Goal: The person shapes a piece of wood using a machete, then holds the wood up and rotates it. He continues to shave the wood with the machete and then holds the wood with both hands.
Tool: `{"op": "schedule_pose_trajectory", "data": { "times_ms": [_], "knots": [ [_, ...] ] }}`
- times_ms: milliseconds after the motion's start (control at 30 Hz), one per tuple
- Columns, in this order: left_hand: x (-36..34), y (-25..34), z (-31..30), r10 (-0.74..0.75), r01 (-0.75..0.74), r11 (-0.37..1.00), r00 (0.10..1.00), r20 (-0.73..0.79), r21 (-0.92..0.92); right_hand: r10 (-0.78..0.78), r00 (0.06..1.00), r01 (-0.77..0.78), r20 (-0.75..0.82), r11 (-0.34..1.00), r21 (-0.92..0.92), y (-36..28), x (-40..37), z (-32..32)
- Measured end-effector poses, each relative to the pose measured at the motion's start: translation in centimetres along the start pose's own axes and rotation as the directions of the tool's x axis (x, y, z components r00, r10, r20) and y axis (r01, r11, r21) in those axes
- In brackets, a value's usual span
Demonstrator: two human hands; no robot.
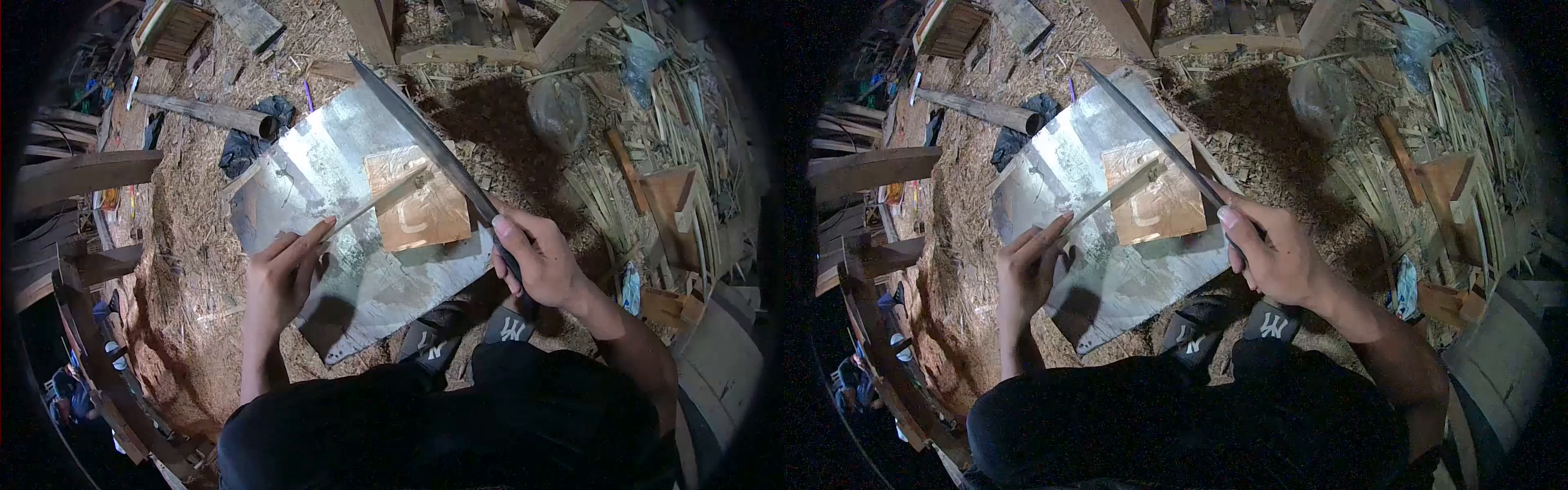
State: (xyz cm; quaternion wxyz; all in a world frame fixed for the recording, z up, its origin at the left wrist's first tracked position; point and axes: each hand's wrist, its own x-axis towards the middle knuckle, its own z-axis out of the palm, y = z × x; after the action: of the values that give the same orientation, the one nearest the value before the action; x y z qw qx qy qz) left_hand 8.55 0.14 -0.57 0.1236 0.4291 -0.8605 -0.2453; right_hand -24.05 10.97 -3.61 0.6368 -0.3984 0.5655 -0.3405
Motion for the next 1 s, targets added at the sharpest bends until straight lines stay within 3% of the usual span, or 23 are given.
{"op": "schedule_pose_trajectory", "data": {
  "times_ms": [200,400,533,733,800,900,1000],
  "knots": [
    [-0.3,-0.2,0.6,-0.034,0.034,0.999,0.999,0.012,-0.015,-0.112,0.994,0.109,-0.014,0.988,-0.107,0.6,0.5,0.6],
    [-0.3,-0.3,0.7,-0.062,0.062,0.997,0.998,0.011,-0.055,-0.182,0.979,0.178,-0.09,0.983,-0.052,0.5,0.6,1.2],
    [-0.3,-0.3,0.8,-0.051,0.051,0.998,0.999,0.007,-0.039,-0.099,0.992,0.087,-0.073,0.985,-0.152,0.6,0.9,1.1],
    [-0.1,-0.1,0.6,-0.07,0.071,0.996,0.997,0.023,-0.048,-0.13,0.987,0.128,-0.095,0.991,-0.026,0.5,0.7,1.3],
    [-0.2,0.0,0.5,-0.067,0.068,0.997,0.997,0.026,-0.043,-0.179,0.978,0.158,-0.106,0.971,-0.182,1.9,1.4,1.3],
    [-0.1,-0.2,0.7,-0.056,0.057,0.998,0.998,0.026,-0.038,-0.23,0.967,0.199,-0.109,0.951,-0.236,1.2,1.3,1.3],
    [-0.1,-0.3,0.8,-0.059,0.06,0.998,0.998,0.021,-0.036,-0.167,0.977,0.151,-0.133,0.981,-0.122,0.1,0.6,1.2]
  ]
}}
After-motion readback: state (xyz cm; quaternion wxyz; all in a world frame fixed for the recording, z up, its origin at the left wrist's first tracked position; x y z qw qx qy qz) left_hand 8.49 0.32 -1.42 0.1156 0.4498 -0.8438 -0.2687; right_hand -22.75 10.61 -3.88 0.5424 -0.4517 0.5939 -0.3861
